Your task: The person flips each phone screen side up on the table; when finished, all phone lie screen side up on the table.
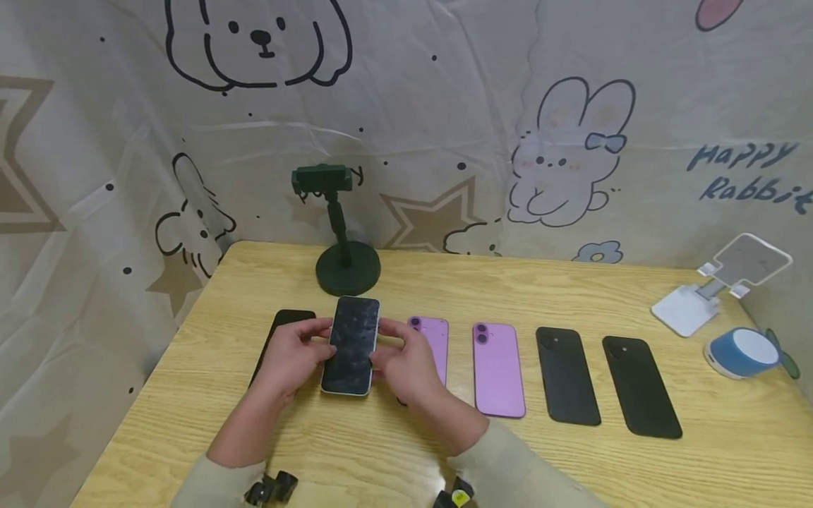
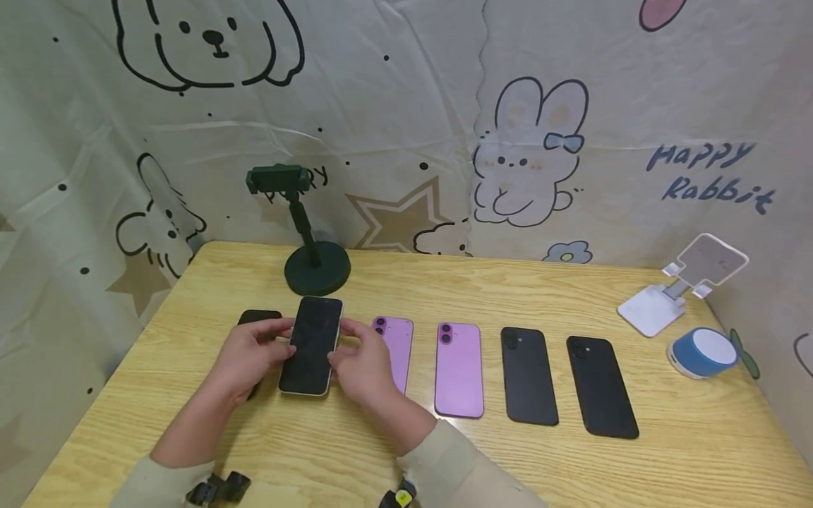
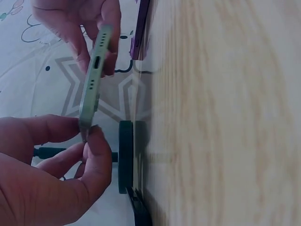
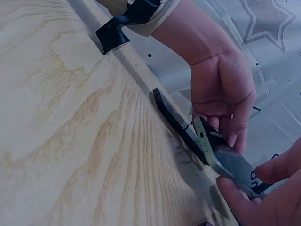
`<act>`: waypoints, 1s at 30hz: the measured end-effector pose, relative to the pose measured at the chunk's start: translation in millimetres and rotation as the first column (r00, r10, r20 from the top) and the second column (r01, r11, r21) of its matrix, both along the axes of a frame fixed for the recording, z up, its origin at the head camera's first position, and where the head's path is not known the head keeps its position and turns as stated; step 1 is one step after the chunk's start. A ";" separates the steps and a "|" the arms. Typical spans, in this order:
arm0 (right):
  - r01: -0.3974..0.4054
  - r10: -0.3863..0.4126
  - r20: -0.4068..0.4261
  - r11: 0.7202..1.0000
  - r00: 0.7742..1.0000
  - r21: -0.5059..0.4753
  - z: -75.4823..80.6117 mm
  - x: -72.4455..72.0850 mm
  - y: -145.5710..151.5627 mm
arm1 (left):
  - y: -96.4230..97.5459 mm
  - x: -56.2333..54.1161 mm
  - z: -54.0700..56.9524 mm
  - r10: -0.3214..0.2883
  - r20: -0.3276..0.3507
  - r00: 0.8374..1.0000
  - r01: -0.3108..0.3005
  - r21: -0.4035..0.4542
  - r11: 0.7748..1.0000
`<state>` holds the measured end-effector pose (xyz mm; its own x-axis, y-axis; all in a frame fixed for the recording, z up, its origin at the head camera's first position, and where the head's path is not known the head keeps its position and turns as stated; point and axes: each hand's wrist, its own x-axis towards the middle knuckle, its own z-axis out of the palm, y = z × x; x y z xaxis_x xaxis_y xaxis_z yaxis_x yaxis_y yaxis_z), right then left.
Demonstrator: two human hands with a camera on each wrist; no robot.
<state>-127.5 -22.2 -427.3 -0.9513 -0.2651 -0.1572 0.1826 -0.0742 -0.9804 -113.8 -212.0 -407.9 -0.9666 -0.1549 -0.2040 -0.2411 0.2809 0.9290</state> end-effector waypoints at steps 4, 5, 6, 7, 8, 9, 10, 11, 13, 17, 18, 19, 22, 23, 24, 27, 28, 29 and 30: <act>-0.008 0.009 0.049 1.000 0.999 -0.017 -1.1 -0.3 0.8 | -0.9 -2.4 -3.3 -0.031 0.018 0.999 0.032 -0.013 0.999; -0.010 0.012 0.063 1.000 0.998 -0.024 -1.0 -0.4 0.8 | -1.1 -2.7 -4.1 -0.036 0.022 0.999 0.036 -0.014 0.999; -0.013 0.015 0.077 1.000 0.997 -0.027 -0.7 -0.5 0.9 | -1.2 -3.0 -4.8 -0.040 0.024 0.999 0.040 -0.017 0.999; -0.016 0.019 0.088 0.999 0.996 -0.031 0.0 -0.6 0.9 | -1.3 -3.6 -5.6 -0.042 0.026 0.999 0.042 -0.021 0.999; -0.023 0.027 0.096 0.999 0.995 -0.039 0.3 -0.6 0.8 | -1.5 -4.1 -6.5 -0.043 0.028 0.999 0.043 -0.023 0.999; -0.030 0.035 0.102 0.999 0.994 -0.043 0.9 -0.5 0.9 | -1.5 -4.5 -7.0 -0.043 0.030 0.999 0.044 -0.028 0.999; -0.036 0.039 0.104 0.999 0.994 -0.034 1.7 -0.3 1.1 | -1.5 -4.7 -7.5 -0.043 0.035 0.998 0.044 -0.033 0.998; -0.040 0.043 0.103 0.999 0.994 -0.025 2.2 -0.1 1.3 | -1.6 -5.0 -8.0 -0.044 0.039 0.998 0.046 -0.038 0.998; -0.050 0.052 0.104 0.999 0.993 -0.019 2.9 0.4 1.7 | -1.6 -5.7 -8.7 -0.052 0.049 0.997 0.054 -0.050 0.997; -0.070 0.070 0.091 0.998 0.993 -0.006 1.7 0.8 1.8 | -1.1 -4.8 -8.6 -0.062 0.079 0.995 0.067 -0.071 0.995; -0.076 0.075 0.090 0.997 0.993 -0.001 1.2 0.9 1.8 | -0.8 -4.1 -8.2 -0.061 0.085 0.995 0.068 -0.076 0.995; -0.083 0.083 0.087 0.996 0.993 0.006 1.1 1.0 1.8 | -0.5 -3.4 -7.9 -0.059 0.091 0.994 0.066 -0.078 0.995; -0.112 0.110 0.084 0.994 0.990 0.019 0.3 1.0 2.0 | 0.3 -0.9 -6.7 -0.055 0.107 0.993 0.064 -0.088 0.994; -0.119 0.117 0.083 0.993 0.990 0.021 0.3 1.1 2.1 | 0.6 -0.3 -6.3 -0.056 0.109 0.992 0.067 -0.093 0.993; -0.126 0.124 0.082 0.992 0.989 0.025 0.5 1.1 2.2 | 0.9 0.3 -5.9 -0.058 0.111 0.992 0.069 -0.096 0.993; -0.143 0.141 0.083 0.989 0.987 0.031 0.4 1.0 3.0 | 1.8 2.0 -4.5 -0.063 0.115 0.991 0.075 -0.105 0.992; -0.148 0.145 0.084 0.988 0.986 0.035 0.4 1.0 3.5 | 2.0 2.4 -4.1 -0.066 0.114 0.991 0.078 -0.104 0.991; -0.153 0.149 0.082 0.988 0.985 0.038 0.6 0.9 3.9 | 2.2 2.8 -3.9 -0.069 0.113 0.991 0.080 -0.102 0.992; -0.158 0.154 0.083 0.986 0.985 0.044 0.7 0.7 4.5 | 2.4 3.0 -3.6 -0.071 0.111 0.991 0.082 -0.099 0.992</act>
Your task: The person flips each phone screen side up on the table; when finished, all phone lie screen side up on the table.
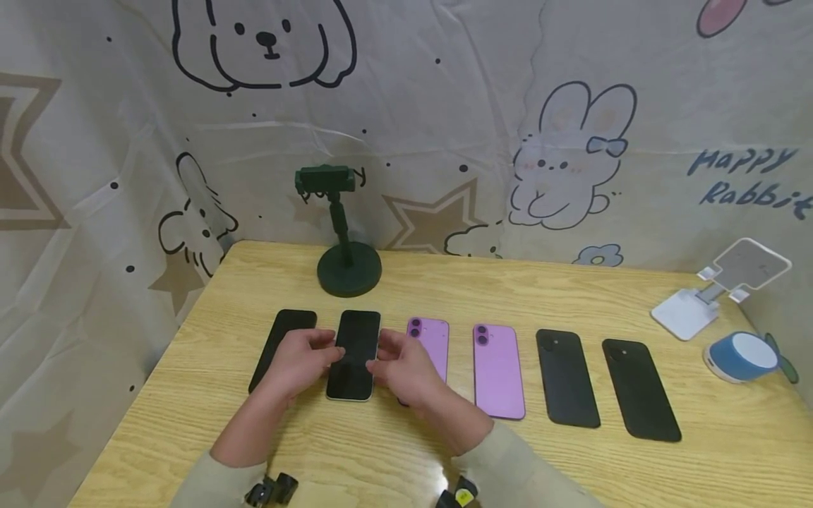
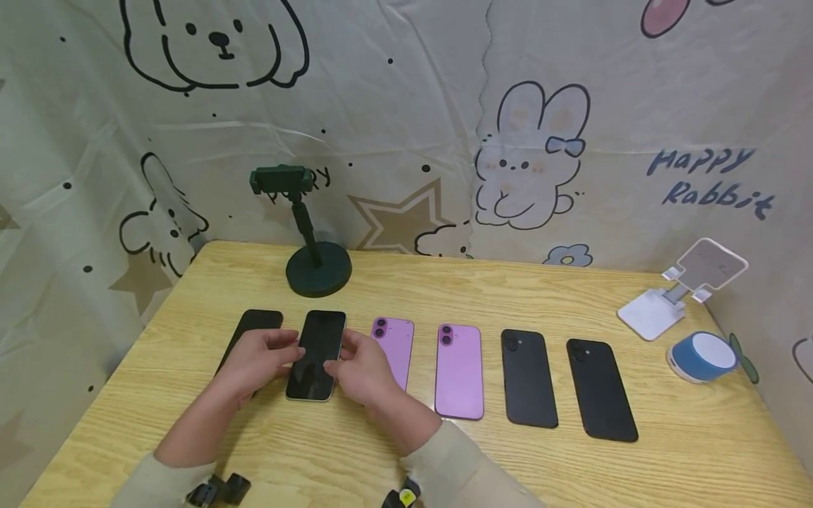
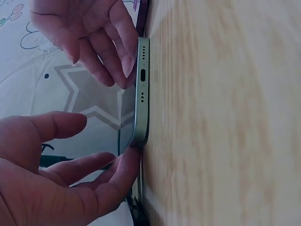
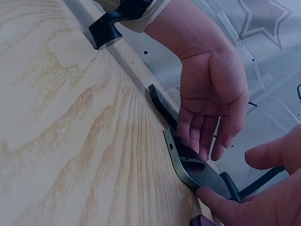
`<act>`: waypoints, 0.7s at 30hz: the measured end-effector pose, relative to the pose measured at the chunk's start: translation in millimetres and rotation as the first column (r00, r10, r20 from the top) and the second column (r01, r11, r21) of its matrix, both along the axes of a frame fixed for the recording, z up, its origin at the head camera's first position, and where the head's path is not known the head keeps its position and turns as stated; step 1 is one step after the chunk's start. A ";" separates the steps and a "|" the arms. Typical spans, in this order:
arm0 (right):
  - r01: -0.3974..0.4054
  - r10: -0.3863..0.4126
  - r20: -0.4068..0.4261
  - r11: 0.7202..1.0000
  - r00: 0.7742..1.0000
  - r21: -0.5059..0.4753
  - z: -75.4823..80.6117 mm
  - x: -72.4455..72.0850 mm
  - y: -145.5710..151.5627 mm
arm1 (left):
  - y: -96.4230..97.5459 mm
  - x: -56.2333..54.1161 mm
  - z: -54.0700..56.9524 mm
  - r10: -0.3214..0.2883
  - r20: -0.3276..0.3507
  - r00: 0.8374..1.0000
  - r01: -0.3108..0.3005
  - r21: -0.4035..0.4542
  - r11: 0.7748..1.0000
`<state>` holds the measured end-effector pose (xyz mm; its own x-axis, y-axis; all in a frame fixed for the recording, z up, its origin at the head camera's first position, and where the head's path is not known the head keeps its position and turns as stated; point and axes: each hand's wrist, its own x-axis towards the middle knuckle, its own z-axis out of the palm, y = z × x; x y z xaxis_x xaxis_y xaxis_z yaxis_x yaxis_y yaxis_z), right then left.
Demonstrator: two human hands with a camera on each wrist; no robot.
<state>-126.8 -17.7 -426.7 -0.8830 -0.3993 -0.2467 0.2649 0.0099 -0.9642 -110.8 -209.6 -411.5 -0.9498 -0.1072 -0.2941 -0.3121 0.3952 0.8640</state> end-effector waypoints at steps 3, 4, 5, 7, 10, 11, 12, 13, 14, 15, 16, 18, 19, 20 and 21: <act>-0.022 0.022 -0.008 1.000 1.000 -0.005 -0.1 -0.8 1.4 | 0.1 0.3 0.3 -0.006 -0.004 1.000 0.006 0.007 1.000; -0.030 0.030 -0.008 0.999 1.000 -0.015 0.0 -1.2 1.7 | 0.1 0.3 0.2 -0.008 -0.006 1.000 0.008 0.005 1.000; -0.038 0.037 -0.011 0.999 0.999 -0.021 -0.1 -1.5 2.0 | 0.1 0.3 0.3 -0.009 -0.009 1.000 0.009 0.003 1.000; -0.052 0.052 -0.012 0.998 0.999 -0.041 0.2 -1.9 2.4 | -0.1 0.0 0.2 -0.010 -0.012 1.000 0.010 -0.003 1.000; -0.055 0.055 -0.022 0.998 0.998 -0.011 1.6 -1.3 4.0 | 0.2 -0.7 0.6 -0.015 -0.019 1.000 0.014 -0.039 0.999; -0.053 0.053 -0.035 0.998 0.998 0.019 2.4 -0.7 5.1 | 0.6 -0.9 0.9 -0.017 -0.024 1.000 0.016 -0.063 0.998; -0.050 0.052 -0.051 0.997 0.997 0.051 3.5 0.0 6.6 | 1.2 -1.0 1.4 -0.021 -0.031 0.999 0.018 -0.089 0.996; -0.044 0.049 -0.066 0.996 0.997 0.081 5.0 1.0 8.6 | 2.3 -0.9 2.3 -0.024 -0.040 0.999 0.019 -0.118 0.993; -0.040 0.049 -0.081 0.993 0.996 0.108 6.3 1.9 10.9 | 3.6 -0.8 3.2 -0.026 -0.052 0.998 0.018 -0.144 0.989; -0.037 0.050 -0.095 0.990 0.994 0.133 7.7 2.8 13.7 | 5.5 -0.3 4.4 -0.027 -0.062 0.998 0.016 -0.169 0.985; -0.037 0.053 -0.105 0.989 0.993 0.145 8.5 3.4 16.9 | 7.8 0.2 5.7 -0.031 -0.075 0.997 0.016 -0.190 0.982; -0.040 0.057 -0.115 0.989 0.992 0.144 10.3 4.6 24.3 | 14.1 1.1 8.8 -0.040 -0.097 0.994 0.019 -0.208 0.978; -0.040 0.056 -0.116 0.989 0.992 0.140 11.1 5.2 28.6 | 17.9 1.4 10.0 -0.046 -0.107 0.993 0.023 -0.207 0.978; -0.036 0.052 -0.119 0.990 0.992 0.137 11.2 5.6 33.0 | 22.0 1.5 10.9 -0.054 -0.117 0.992 0.030 -0.203 0.979; -0.030 0.048 -0.126 0.990 0.991 0.141 11.5 6.0 37.7 | 26.5 1.8 11.8 -0.066 -0.125 0.990 0.041 -0.195 0.980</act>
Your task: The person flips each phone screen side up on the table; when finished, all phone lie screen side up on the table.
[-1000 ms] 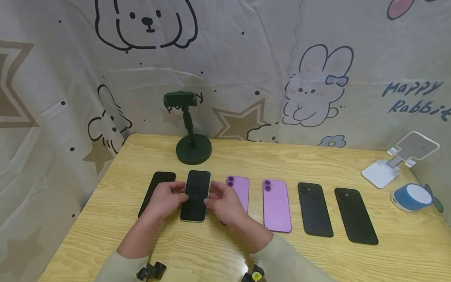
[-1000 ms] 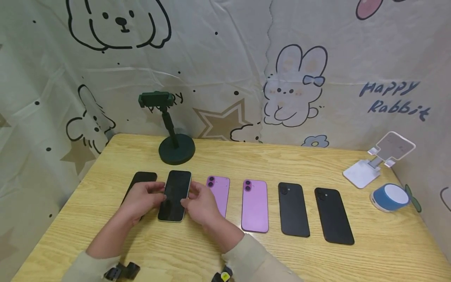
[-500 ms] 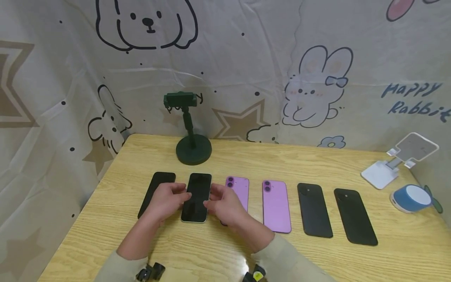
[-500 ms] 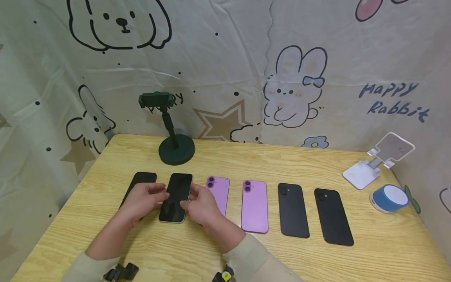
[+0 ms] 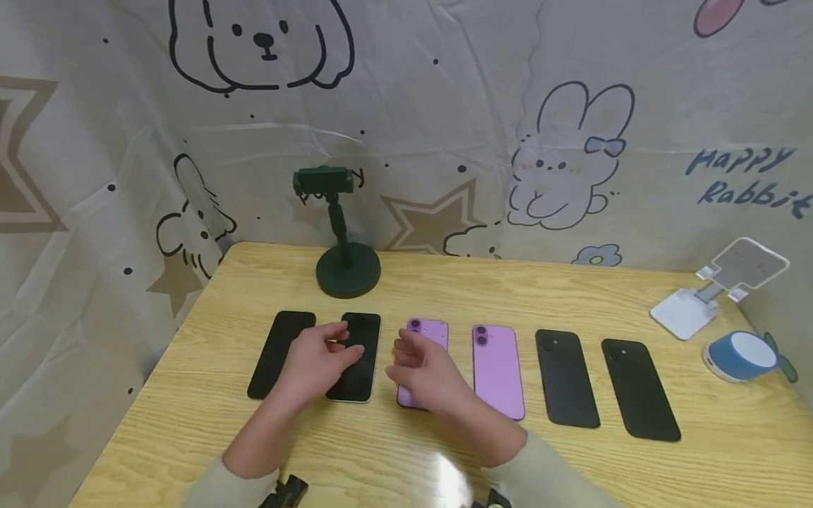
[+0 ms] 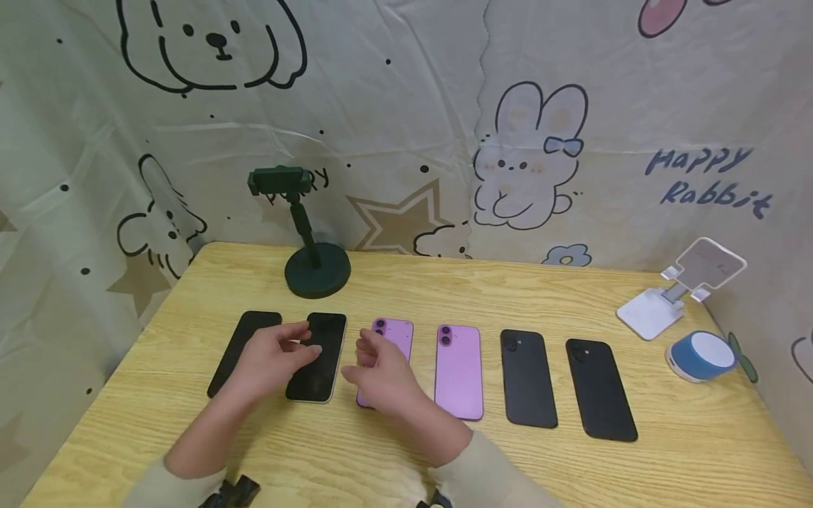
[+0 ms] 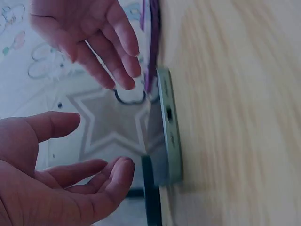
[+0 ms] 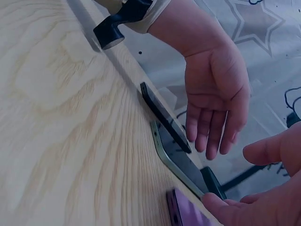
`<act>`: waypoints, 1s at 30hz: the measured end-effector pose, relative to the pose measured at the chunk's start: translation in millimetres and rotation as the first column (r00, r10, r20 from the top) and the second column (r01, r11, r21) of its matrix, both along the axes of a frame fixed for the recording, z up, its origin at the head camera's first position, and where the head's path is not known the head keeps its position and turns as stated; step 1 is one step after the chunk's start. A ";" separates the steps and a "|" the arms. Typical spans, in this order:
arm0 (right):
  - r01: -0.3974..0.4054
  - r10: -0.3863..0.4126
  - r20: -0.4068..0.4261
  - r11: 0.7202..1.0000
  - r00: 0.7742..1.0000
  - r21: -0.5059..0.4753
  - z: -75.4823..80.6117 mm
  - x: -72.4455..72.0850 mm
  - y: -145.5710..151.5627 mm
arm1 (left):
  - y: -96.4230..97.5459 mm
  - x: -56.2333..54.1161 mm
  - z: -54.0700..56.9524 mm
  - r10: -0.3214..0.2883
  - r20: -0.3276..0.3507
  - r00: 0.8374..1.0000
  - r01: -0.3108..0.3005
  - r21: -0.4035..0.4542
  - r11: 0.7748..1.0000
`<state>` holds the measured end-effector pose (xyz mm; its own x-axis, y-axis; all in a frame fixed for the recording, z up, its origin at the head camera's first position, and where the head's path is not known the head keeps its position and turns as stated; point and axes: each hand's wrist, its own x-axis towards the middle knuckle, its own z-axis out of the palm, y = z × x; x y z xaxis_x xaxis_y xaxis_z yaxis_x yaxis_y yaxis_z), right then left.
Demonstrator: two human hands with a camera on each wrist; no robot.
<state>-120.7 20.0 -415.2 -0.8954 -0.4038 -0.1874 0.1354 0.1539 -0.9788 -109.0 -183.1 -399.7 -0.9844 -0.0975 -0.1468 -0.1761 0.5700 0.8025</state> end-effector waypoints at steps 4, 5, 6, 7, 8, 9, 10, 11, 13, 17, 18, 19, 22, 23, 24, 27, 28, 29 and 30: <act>0.048 -0.048 -0.018 0.998 0.999 0.028 0.5 2.2 20.0 | 19.6 -0.6 -0.7 -0.069 -0.011 0.998 0.069 0.074 0.995; 0.063 -0.063 -0.019 0.997 0.998 0.039 0.2 2.4 24.7 | 24.4 -0.8 -1.6 -0.084 -0.010 0.996 0.085 0.095 0.992; 0.076 -0.074 -0.022 0.996 0.997 0.051 0.2 2.8 29.2 | 28.9 -0.9 -2.6 -0.098 -0.004 0.995 0.098 0.116 0.988; 0.089 -0.088 -0.024 0.994 0.996 0.064 -0.1 2.9 33.5 | 33.1 -1.2 -3.8 -0.110 0.001 0.994 0.109 0.132 0.985; 0.104 -0.102 -0.027 0.992 0.994 0.078 -0.7 2.7 37.6 | 37.1 -1.6 -4.9 -0.118 0.007 0.993 0.116 0.142 0.983; 0.119 -0.117 -0.032 0.989 0.993 0.089 -0.8 2.5 41.4 | 40.8 -2.2 -6.2 -0.126 0.009 0.992 0.123 0.148 0.981; 0.133 -0.129 -0.039 0.986 0.991 0.102 -1.0 2.3 44.9 | 44.4 -2.7 -7.1 -0.130 0.015 0.991 0.126 0.153 0.980; 0.145 -0.141 -0.044 0.983 0.989 0.111 -1.1 2.1 48.0 | 47.8 -3.3 -8.3 -0.131 0.021 0.991 0.126 0.157 0.979; 0.167 -0.161 -0.055 0.977 0.985 0.131 -1.8 2.0 53.2 | 54.3 -5.0 -10.2 -0.132 0.032 0.991 0.126 0.158 0.979; 0.188 -0.182 -0.058 0.973 0.982 0.137 -3.6 3.9 58.8 | 64.6 -8.1 -15.0 -0.129 0.054 0.990 0.117 0.184 0.976; 0.193 -0.187 -0.059 0.972 0.981 0.133 -4.2 4.5 59.3 | 66.5 -8.6 -16.1 -0.128 0.057 0.990 0.115 0.191 0.975; 0.198 -0.192 -0.060 0.973 0.980 0.123 -4.6 5.1 59.5 | 68.0 -8.9 -16.9 -0.127 0.060 0.990 0.112 0.201 0.973; 0.225 -0.221 -0.056 0.970 0.974 0.093 -5.9 6.6 58.9 | 71.3 -10.1 -19.0 -0.116 0.066 0.991 0.098 0.232 0.968; 0.231 -0.227 -0.055 0.970 0.972 0.081 -6.1 6.8 58.3 | 72.1 -10.5 -19.5 -0.107 0.067 0.992 0.089 0.236 0.968; 0.235 -0.232 -0.053 0.969 0.971 0.070 -6.1 7.0 57.5 | 72.9 -10.9 -19.6 -0.097 0.068 0.993 0.078 0.242 0.967; 0.251 -0.251 -0.024 0.967 0.968 0.037 -6.1 7.1 54.9 | 74.7 -12.2 -20.2 -0.057 0.076 0.995 0.036 0.255 0.966; 0.255 -0.255 -0.012 0.967 0.967 0.025 -5.6 7.1 54.0 | 75.0 -12.6 -20.4 -0.045 0.080 0.996 0.023 0.257 0.966; 0.259 -0.259 -0.001 0.966 0.966 0.018 -5.8 6.8 53.2 | 75.2 -13.1 -20.9 -0.033 0.084 0.996 0.010 0.261 0.965; 0.265 -0.265 0.011 0.964 0.964 0.009 -6.1 6.5 52.4 | 75.2 -13.5 -20.8 -0.026 0.085 0.996 0.002 0.263 0.965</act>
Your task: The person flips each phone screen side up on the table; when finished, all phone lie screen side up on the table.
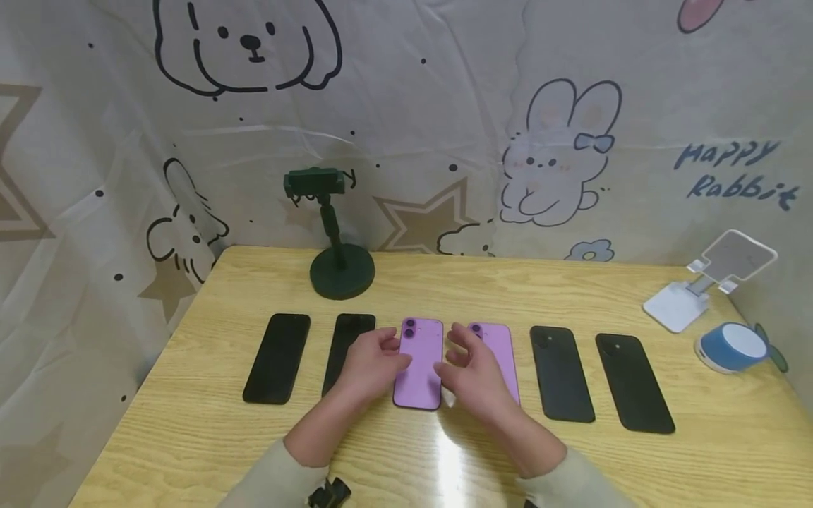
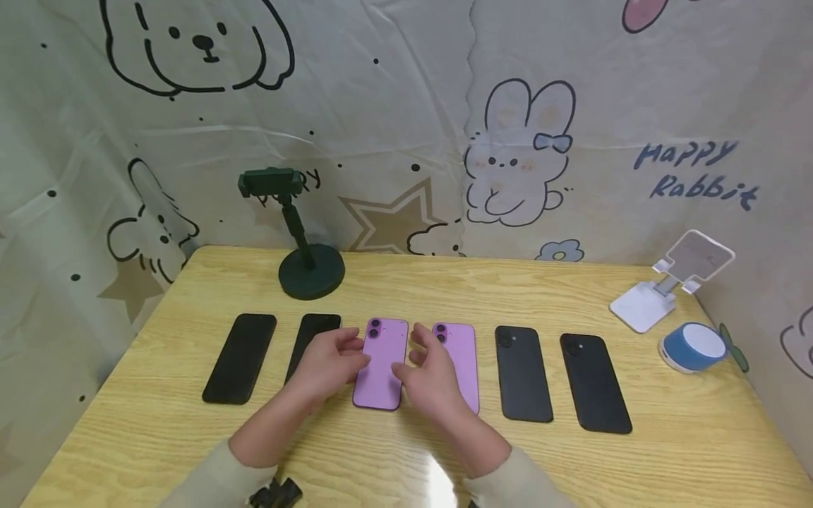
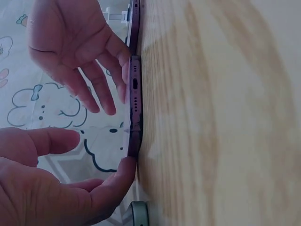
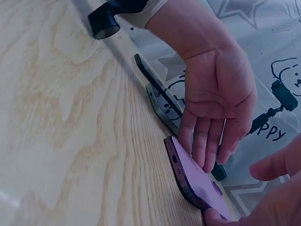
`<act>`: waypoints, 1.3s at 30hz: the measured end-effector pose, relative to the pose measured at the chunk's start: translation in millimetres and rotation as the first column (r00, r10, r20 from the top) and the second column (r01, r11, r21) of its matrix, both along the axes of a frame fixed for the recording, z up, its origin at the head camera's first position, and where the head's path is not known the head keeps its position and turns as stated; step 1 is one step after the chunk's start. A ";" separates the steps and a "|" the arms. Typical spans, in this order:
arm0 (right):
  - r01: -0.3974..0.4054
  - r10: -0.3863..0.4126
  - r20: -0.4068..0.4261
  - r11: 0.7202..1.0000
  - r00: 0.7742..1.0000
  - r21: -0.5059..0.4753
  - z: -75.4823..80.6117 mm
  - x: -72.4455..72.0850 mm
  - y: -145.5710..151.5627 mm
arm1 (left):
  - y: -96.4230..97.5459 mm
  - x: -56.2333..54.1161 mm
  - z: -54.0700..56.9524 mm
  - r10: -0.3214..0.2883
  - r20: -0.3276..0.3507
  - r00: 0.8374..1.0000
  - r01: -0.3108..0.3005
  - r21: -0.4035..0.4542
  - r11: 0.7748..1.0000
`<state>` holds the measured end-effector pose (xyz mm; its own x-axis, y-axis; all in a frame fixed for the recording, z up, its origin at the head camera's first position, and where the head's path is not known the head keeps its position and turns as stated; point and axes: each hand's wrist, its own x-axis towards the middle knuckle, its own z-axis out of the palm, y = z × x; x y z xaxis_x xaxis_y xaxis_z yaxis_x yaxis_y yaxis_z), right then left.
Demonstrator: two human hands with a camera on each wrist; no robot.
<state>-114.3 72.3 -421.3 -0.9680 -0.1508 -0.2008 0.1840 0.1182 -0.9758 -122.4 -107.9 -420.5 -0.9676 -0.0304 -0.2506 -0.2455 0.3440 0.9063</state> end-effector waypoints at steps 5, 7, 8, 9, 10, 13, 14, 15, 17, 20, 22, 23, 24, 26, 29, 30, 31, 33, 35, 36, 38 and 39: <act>0.029 -0.028 0.033 0.999 0.999 -0.025 -3.4 -4.0 -3.7 | 0.6 -1.5 -0.9 0.028 0.003 1.000 -0.028 0.004 1.000; 0.035 -0.034 0.040 0.999 0.999 -0.017 -4.4 -5.6 -4.8 | 1.6 -2.0 -1.1 0.034 0.004 0.999 -0.034 -0.003 0.999; 0.038 -0.037 0.043 0.999 0.998 -0.015 -4.4 -6.0 -5.2 | 1.9 -2.3 -1.4 0.037 0.005 0.999 -0.037 -0.008 0.999; 0.039 -0.038 0.046 0.999 0.998 -0.016 -4.4 -6.4 -5.7 | 2.1 -2.5 -1.7 0.039 0.004 0.999 -0.039 -0.014 0.999; 0.039 -0.038 0.045 0.999 0.998 -0.015 -4.5 -6.7 -6.1 | 2.3 -2.8 -2.0 0.041 0.006 0.999 -0.041 -0.019 0.999; 0.040 -0.038 0.038 0.998 0.999 -0.038 -4.6 -7.0 -7.1 | 2.1 -3.6 -3.0 0.042 0.009 0.999 -0.042 -0.016 0.999; 0.041 -0.039 0.037 0.998 0.999 -0.050 -4.4 -6.9 -7.4 | 1.9 -4.0 -3.6 0.044 0.010 0.999 -0.044 -0.010 0.999; 0.044 -0.042 0.036 0.997 0.998 -0.059 -4.7 -7.0 -7.4 | 1.6 -4.2 -3.9 0.048 0.010 0.999 -0.048 0.000 0.999; 0.053 -0.050 0.037 0.996 0.998 -0.074 -4.7 -6.5 -7.2 | 0.8 -4.8 -4.1 0.059 0.013 0.998 -0.060 0.042 0.997; 0.069 -0.065 0.045 0.993 0.997 -0.098 -4.0 -5.3 -6.0 | -0.9 -5.4 -4.3 0.084 0.020 0.996 -0.085 0.114 0.990; 0.078 -0.073 0.047 0.991 0.996 -0.112 -3.5 -4.4 -5.2 | -2.2 -5.5 -3.5 0.098 0.027 0.995 -0.101 0.164 0.981; 0.079 -0.075 0.044 0.990 0.996 -0.114 -3.2 -4.1 -4.8 | -2.7 -5.5 -3.2 0.101 0.030 0.994 -0.105 0.182 0.978; 0.081 -0.076 0.041 0.990 0.996 -0.116 -3.0 -4.0 -4.6 | -3.2 -5.6 -3.0 0.103 0.031 0.994 -0.107 0.203 0.973; 0.082 -0.079 0.031 0.990 0.996 -0.112 -3.1 -4.1 -4.2 | -4.0 -5.1 -1.7 0.100 0.029 0.995 -0.104 0.240 0.965; 0.084 -0.083 0.007 0.992 0.996 -0.093 -5.0 -4.4 -3.9 | -5.6 -4.5 0.7 0.086 0.007 0.996 -0.085 0.278 0.957; 0.087 -0.087 0.000 0.992 0.996 -0.092 -5.7 -4.4 -3.9 | -6.2 -4.1 1.9 0.080 -0.005 0.997 -0.076 0.288 0.955; 0.089 -0.090 -0.010 0.992 0.996 -0.090 -6.3 -4.3 -3.9 | -6.7 -3.7 3.2 0.074 -0.016 0.997 -0.066 0.294 0.954; 0.098 -0.101 -0.028 0.992 0.995 -0.085 -7.5 -4.1 -4.2 | -7.5 -3.0 6.0 0.060 -0.035 0.998 -0.046 0.304 0.952; 0.097 -0.101 -0.048 0.992 0.994 -0.077 -8.4 -3.6 -5.5 | -8.3 -2.4 7.8 0.037 -0.039 0.999 -0.023 0.322 0.947; 0.093 -0.097 -0.054 0.993 0.994 -0.074 -8.6 -3.4 -6.1 | -8.5 -2.2 8.3 0.025 -0.036 0.999 -0.012 0.329 0.944; 0.078 -0.081 -0.072 0.996 0.994 -0.050 -8.8 -3.3 -7.5 | -8.7 -1.6 8.6 0.001 -0.030 1.000 0.009 0.346 0.938; 0.066 -0.069 -0.075 0.997 0.995 -0.042 -9.1 -3.1 -8.0 | -8.9 -1.5 8.4 -0.008 -0.028 1.000 0.017 0.354 0.935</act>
